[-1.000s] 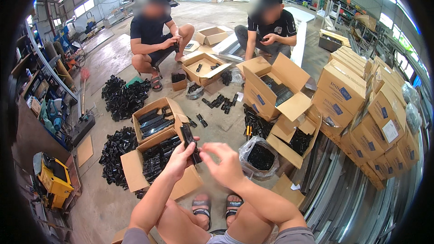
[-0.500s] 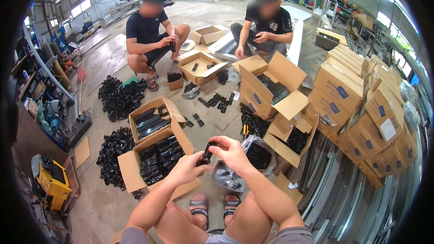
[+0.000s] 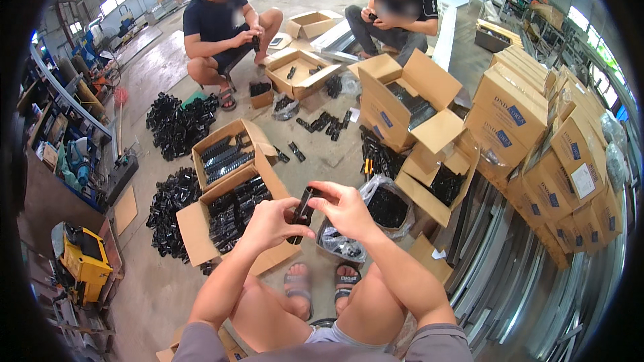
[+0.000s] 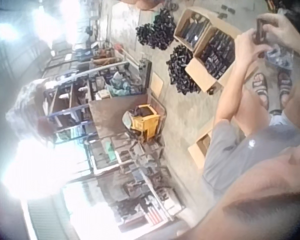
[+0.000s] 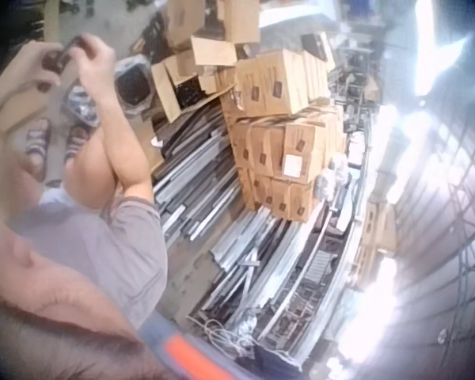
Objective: The person picks up black metal parts from boxes on the floor, holds them to check their orientation, and places them back into different containers.
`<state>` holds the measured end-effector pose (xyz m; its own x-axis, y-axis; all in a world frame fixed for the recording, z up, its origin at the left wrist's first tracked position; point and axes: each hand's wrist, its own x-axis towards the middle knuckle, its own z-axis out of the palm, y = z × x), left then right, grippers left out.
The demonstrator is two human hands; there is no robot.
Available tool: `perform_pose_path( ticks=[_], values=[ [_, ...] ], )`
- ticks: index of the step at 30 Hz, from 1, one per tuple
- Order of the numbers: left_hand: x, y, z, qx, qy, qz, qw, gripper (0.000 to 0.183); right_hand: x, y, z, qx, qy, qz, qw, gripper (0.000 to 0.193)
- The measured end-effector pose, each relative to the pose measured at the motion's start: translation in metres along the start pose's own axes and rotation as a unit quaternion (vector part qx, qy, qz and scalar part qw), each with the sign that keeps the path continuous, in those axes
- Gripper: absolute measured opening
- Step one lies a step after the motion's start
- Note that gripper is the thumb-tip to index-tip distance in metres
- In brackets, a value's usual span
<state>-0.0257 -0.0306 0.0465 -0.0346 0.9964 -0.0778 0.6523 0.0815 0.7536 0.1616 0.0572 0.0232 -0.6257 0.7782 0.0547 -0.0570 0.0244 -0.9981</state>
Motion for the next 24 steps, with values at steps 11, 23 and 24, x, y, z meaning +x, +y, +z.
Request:
perform_pose_path(
  ticks=[11, 23, 24],
  values=[
    [0.002, -0.011, 0.008, -0.245, -0.087, -0.028, 0.965, 0.048, 0.004, 0.008, -0.013, 0.074, 0.040, 0.022, 0.996, 0.034],
    [0.002, -0.002, -0.002, 0.025, -0.014, 0.005, 1.000, 0.060, 0.020, 0.155, -0.165, -0.234, 0.060, 0.236, 0.941, 0.024],
    [0.005, -0.002, -0.003, 0.047, -0.038, 0.008, 0.998, 0.060, 0.010, 0.191, -0.181, -0.308, 0.081, 0.272, 0.908, 0.021]
  ],
)
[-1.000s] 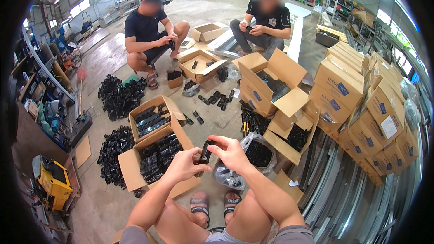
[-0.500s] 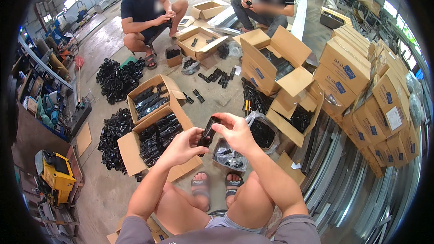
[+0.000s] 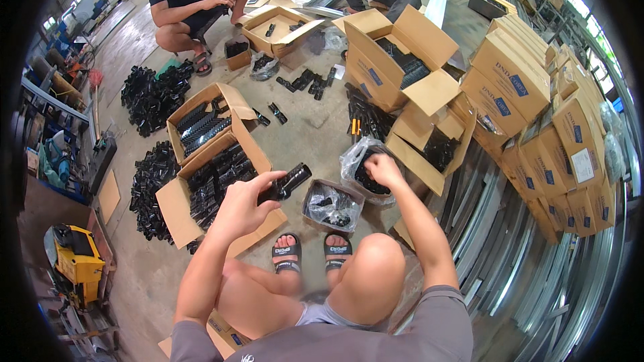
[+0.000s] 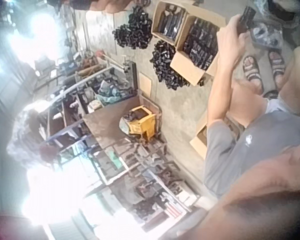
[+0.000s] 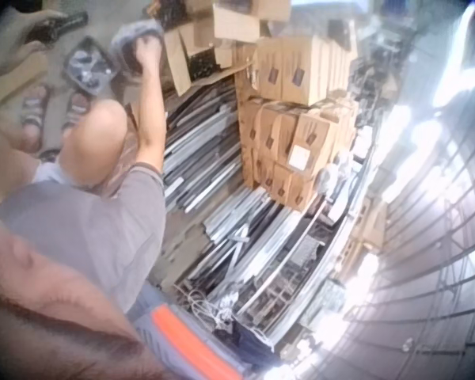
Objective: The person picks up black metal parts from boxes on the floor, holds them to check their orientation, and places them back into different containers.
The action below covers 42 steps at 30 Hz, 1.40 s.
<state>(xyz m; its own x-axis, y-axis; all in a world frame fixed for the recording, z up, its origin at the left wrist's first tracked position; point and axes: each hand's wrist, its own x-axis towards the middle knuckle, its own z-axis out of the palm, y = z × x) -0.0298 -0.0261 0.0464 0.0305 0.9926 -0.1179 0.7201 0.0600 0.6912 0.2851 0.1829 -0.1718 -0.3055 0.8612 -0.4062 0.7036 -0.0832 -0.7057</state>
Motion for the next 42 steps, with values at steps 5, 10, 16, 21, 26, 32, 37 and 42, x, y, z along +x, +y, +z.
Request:
perform_pose_path(
  ticks=[5, 10, 16, 21, 26, 32, 37, 42],
  values=[
    [-0.003, -0.013, -0.007, -0.012, -0.036, -0.036, 0.999, 0.058, 0.029, 0.071, 0.053, -0.186, 0.118, 0.036, 0.975, 0.018],
    [0.005, -0.029, -0.003, -0.004, -0.048, -0.026, 0.999, 0.056, 0.055, 0.108, 0.091, -0.205, 0.155, -0.045, 0.965, 0.022],
    [0.015, -0.030, 0.001, 0.018, -0.060, -0.027, 0.998, 0.056, 0.072, 0.106, 0.114, -0.068, 0.238, 0.046, 0.968, 0.022],
    [-0.004, -0.028, -0.002, -0.019, -0.050, -0.043, 0.998, 0.054, 0.088, 0.102, 0.133, -0.044, 0.213, 0.099, 0.971, 0.020],
    [0.018, -0.048, 0.024, 0.017, -0.019, 0.056, 0.998, 0.057, 0.084, 0.114, 0.117, -0.030, 0.231, 0.076, 0.969, 0.025],
    [0.000, -0.045, 0.026, 0.101, 0.017, 0.021, 0.994, 0.054, 0.021, 0.054, 0.105, 0.043, 0.215, -0.028, 0.975, 0.031],
    [0.006, -0.037, 0.027, 0.154, 0.020, 0.045, 0.987, 0.048, -0.066, -0.089, 0.054, 0.264, 0.136, -0.216, 0.930, 0.018],
    [0.018, -0.028, 0.030, 0.181, 0.042, 0.045, 0.982, 0.050, -0.129, -0.194, 0.019, 0.215, 0.107, -0.357, 0.903, 0.015]
  ],
)
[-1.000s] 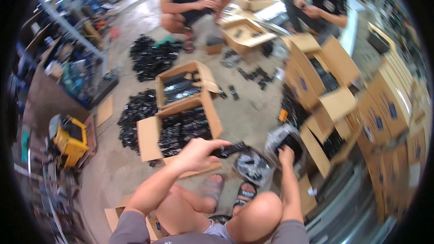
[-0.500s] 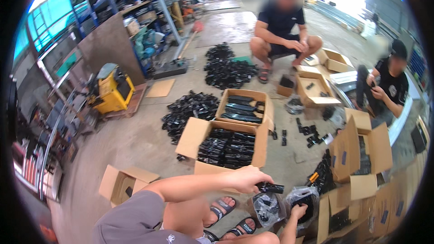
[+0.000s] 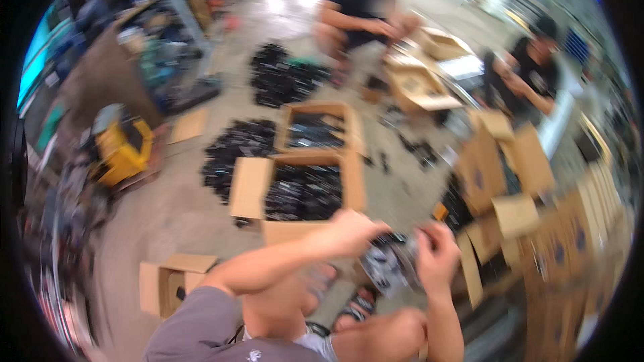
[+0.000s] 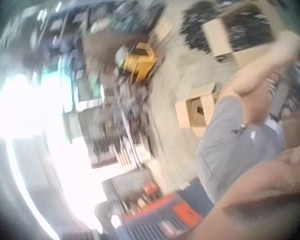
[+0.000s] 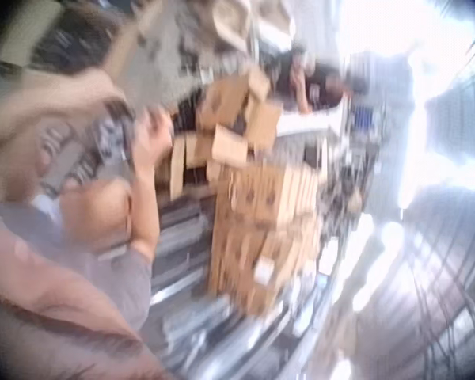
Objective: The person picks up black metal parts from boxes on the floor, holds them to check their orientation, and places them back into different containers.
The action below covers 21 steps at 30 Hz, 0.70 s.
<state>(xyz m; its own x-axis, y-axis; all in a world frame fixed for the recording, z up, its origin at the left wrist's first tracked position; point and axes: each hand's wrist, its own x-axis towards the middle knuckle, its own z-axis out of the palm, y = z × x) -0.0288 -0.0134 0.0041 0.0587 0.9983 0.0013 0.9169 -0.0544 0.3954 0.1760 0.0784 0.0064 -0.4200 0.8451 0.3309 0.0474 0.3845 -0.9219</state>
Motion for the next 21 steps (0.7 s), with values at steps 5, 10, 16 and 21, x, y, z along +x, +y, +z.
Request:
perform_pose_path(
  ticks=[5, 10, 16, 21],
  values=[
    [-0.020, 0.002, -0.026, -0.034, 0.031, 0.010, 0.999, 0.049, 0.016, -0.048, 0.023, -0.185, -0.092, -0.146, 0.968, 0.012],
    [-0.020, 0.013, -0.026, -0.026, 0.027, 0.026, 0.999, 0.049, -0.002, -0.029, 0.016, -0.252, -0.122, -0.209, 0.937, 0.010],
    [-0.029, 0.002, -0.028, -0.009, 0.042, 0.040, 0.998, 0.047, -0.001, -0.021, 0.039, -0.306, -0.133, -0.256, 0.907, 0.012],
    [-0.029, 0.001, -0.035, -0.023, 0.006, 0.001, 1.000, 0.051, 0.001, -0.025, 0.041, -0.303, -0.135, -0.237, 0.913, 0.014]
  ],
)
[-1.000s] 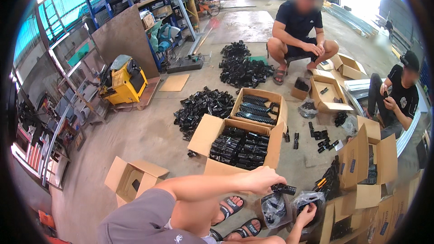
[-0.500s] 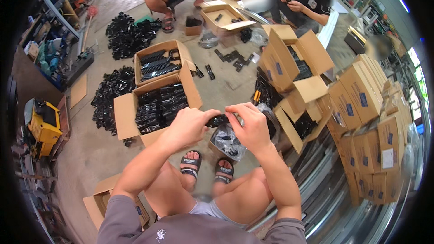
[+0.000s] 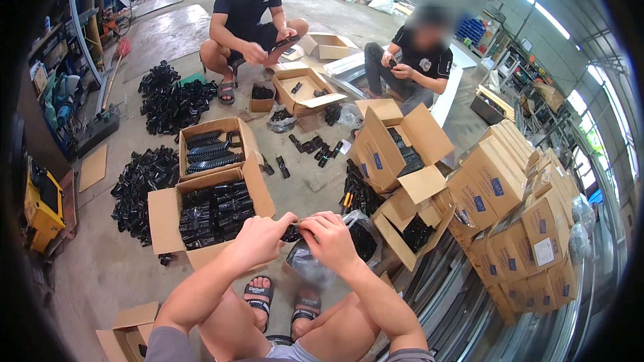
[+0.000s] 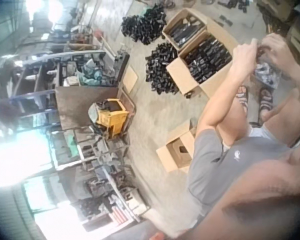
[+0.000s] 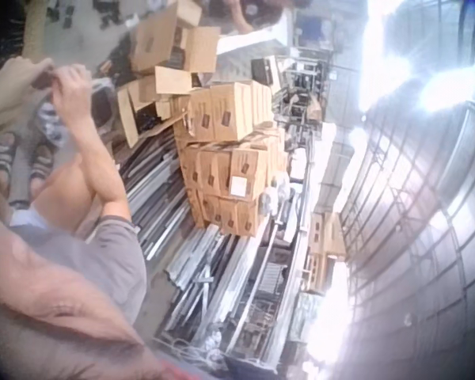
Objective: The person picks up black metal parts from boxes on the floor, holds them to check their orientation, and places them back into different containers.
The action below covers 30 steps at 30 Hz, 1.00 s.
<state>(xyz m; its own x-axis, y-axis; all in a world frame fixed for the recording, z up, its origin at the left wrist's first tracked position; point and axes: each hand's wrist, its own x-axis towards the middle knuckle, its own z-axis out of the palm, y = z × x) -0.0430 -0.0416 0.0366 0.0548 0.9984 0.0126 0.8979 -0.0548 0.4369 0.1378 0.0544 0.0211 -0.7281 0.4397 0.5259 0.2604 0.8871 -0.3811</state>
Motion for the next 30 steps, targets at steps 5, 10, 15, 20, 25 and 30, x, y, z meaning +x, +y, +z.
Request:
perform_pose_path(
  ticks=[5, 10, 15, 20, 25, 30],
  values=[
    [0.003, 0.005, -0.002, -0.002, 0.011, 0.001, 1.000, 0.053, -0.005, 0.003, -0.007, 0.026, 0.008, 0.015, 1.000, 0.014],
    [-0.002, 0.006, -0.006, -0.031, 0.059, 0.026, 0.997, 0.054, -0.009, 0.007, -0.009, 0.073, 0.102, 0.162, 0.979, 0.021],
    [-0.001, 0.011, -0.011, -0.173, 0.075, 0.019, 0.982, 0.055, -0.021, 0.025, -0.004, 0.559, 0.095, 0.347, 0.747, 0.034],
    [0.000, 0.016, -0.012, -0.320, 0.047, -0.006, 0.946, 0.060, -0.011, 0.006, -0.018, 0.525, 0.107, 0.308, 0.786, 0.038],
    [0.000, 0.020, -0.015, -0.506, -0.013, -0.020, 0.862, 0.065, -0.014, 0.003, -0.021, 0.502, 0.142, 0.304, 0.797, 0.037],
    [0.002, 0.024, -0.008, -0.527, 0.005, -0.005, 0.850, 0.066, -0.014, 0.001, -0.025, 0.494, 0.175, 0.288, 0.802, 0.034]
  ],
)
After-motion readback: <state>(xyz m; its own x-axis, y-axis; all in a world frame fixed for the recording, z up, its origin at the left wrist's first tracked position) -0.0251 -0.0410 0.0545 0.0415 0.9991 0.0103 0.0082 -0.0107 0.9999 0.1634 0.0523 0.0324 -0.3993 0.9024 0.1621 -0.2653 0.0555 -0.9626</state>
